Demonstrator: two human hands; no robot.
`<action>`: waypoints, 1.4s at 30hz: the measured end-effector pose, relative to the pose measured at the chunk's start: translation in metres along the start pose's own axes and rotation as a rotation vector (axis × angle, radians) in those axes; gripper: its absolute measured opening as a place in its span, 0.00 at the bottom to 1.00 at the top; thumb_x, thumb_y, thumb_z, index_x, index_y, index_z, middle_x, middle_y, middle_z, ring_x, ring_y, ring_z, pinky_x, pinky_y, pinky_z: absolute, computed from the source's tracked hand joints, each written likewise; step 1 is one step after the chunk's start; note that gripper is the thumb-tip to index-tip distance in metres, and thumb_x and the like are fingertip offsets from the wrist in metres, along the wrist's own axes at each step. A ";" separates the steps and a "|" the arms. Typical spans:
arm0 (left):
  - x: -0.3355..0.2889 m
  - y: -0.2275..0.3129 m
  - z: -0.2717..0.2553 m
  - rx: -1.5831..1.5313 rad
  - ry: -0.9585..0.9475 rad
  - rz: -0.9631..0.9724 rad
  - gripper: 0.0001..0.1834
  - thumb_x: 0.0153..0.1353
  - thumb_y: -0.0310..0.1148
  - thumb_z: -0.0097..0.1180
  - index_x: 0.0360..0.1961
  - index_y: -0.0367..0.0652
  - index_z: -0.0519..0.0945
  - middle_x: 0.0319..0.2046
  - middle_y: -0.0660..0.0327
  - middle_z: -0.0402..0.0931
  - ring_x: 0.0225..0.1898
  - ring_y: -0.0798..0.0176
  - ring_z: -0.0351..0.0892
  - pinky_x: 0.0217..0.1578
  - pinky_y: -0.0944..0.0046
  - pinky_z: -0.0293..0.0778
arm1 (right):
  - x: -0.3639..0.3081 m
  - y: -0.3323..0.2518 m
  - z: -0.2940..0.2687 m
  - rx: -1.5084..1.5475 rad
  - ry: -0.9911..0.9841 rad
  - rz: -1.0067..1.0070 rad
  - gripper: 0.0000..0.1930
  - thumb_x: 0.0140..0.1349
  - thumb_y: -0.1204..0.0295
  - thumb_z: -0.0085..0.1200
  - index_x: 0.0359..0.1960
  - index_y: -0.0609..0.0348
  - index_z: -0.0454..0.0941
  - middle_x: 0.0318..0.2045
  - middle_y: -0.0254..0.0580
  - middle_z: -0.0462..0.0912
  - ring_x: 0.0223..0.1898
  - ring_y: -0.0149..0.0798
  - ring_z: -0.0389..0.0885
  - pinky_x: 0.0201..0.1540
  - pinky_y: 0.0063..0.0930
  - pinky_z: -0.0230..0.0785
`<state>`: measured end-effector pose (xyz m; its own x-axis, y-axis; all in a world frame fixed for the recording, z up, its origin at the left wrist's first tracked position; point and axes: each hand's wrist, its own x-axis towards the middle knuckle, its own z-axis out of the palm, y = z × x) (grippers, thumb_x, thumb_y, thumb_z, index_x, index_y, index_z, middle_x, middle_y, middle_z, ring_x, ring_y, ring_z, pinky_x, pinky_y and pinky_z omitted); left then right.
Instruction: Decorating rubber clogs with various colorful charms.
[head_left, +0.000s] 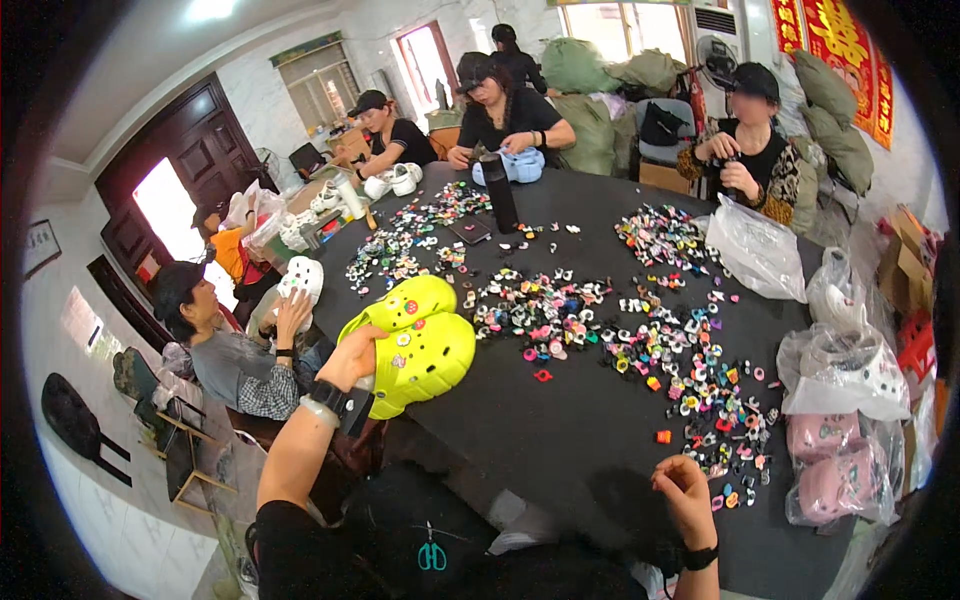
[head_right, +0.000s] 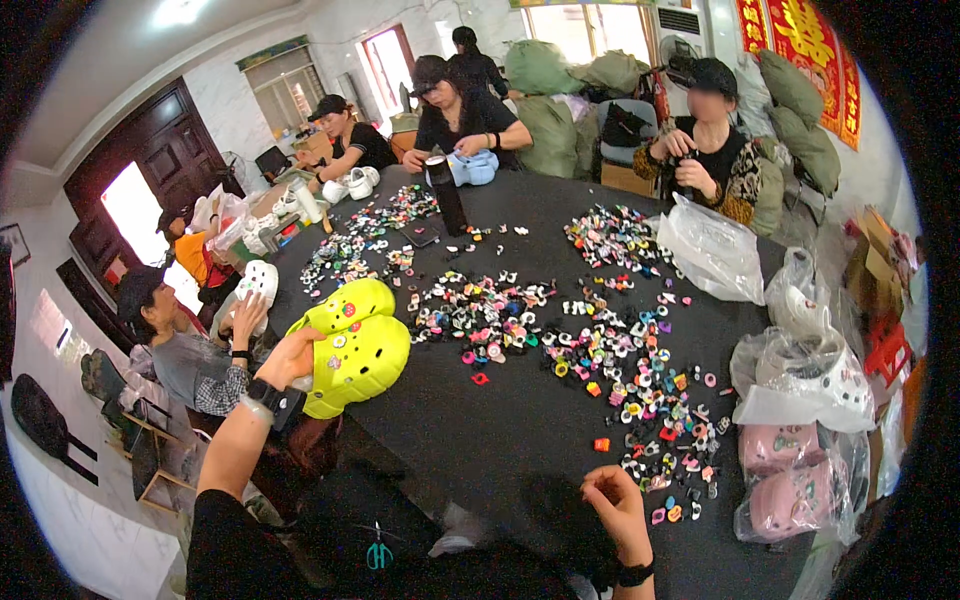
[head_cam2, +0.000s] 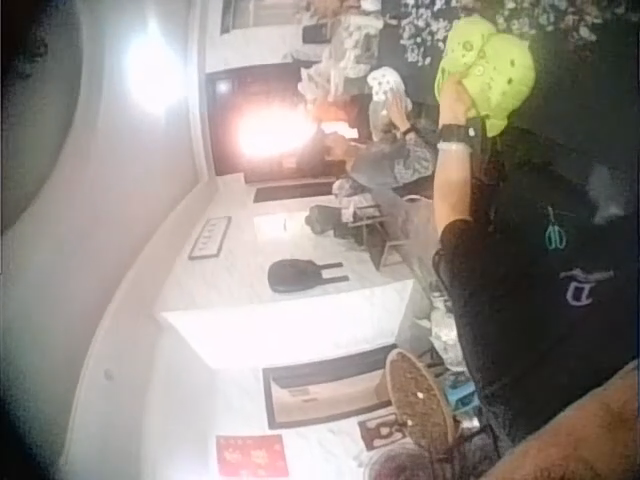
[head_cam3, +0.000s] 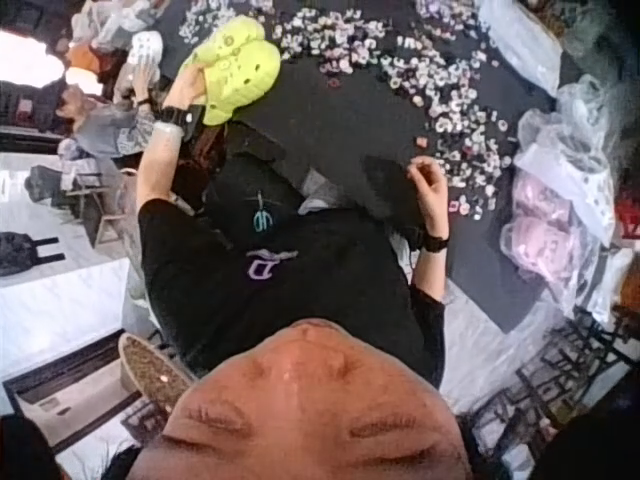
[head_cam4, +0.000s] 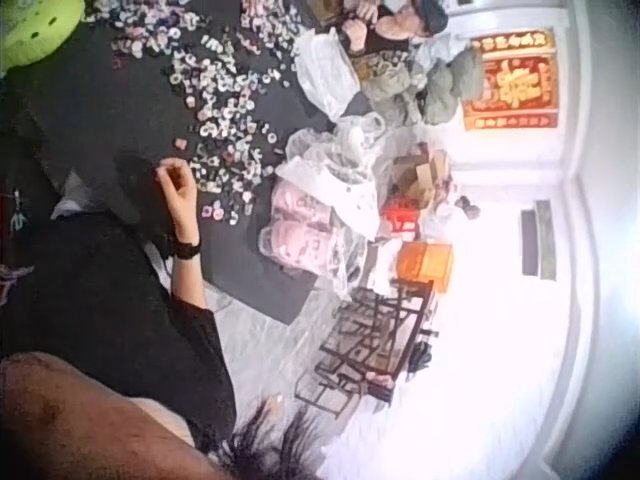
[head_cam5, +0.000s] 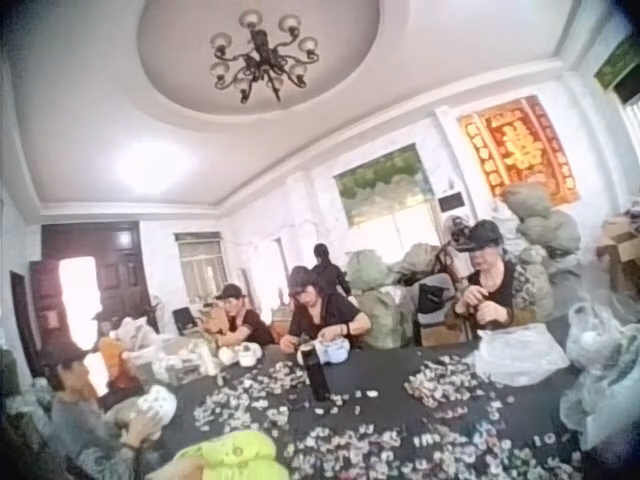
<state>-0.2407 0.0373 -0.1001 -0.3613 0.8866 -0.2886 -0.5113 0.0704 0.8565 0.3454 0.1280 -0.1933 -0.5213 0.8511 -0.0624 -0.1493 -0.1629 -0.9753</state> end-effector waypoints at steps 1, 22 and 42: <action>0.014 -0.002 -0.011 -0.022 0.010 0.024 0.26 0.57 0.16 0.44 0.59 0.34 0.67 0.57 0.47 0.73 0.57 0.46 0.74 0.59 0.46 0.69 | -0.002 -0.004 -0.001 -0.041 0.034 0.023 0.07 0.61 0.78 0.57 0.40 0.61 0.75 0.32 0.33 0.79 0.35 0.26 0.78 0.40 0.19 0.69; 0.139 0.000 -0.128 0.245 -0.240 0.243 0.25 0.64 0.37 0.50 0.61 0.40 0.69 0.58 0.49 0.69 0.57 0.47 0.68 0.59 0.44 0.63 | -0.116 -0.062 -0.113 -0.091 0.506 -0.328 0.24 0.74 0.55 0.36 0.37 0.65 0.77 0.33 0.41 0.81 0.36 0.34 0.77 0.43 0.28 0.69; -0.049 -0.162 0.180 1.518 0.209 1.148 0.41 0.58 0.42 0.65 0.64 0.29 0.60 0.58 0.38 0.61 0.60 0.37 0.60 0.62 0.43 0.59 | -0.088 -0.163 -0.270 -1.527 0.863 0.179 0.34 0.50 0.47 0.62 0.54 0.55 0.75 0.51 0.50 0.78 0.56 0.51 0.74 0.57 0.44 0.63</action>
<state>0.0001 0.0650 -0.1480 -0.1145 0.7374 0.6657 0.9766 -0.0393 0.2115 0.6426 0.2148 -0.0860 0.1862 0.9558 0.2274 0.9656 -0.1353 -0.2220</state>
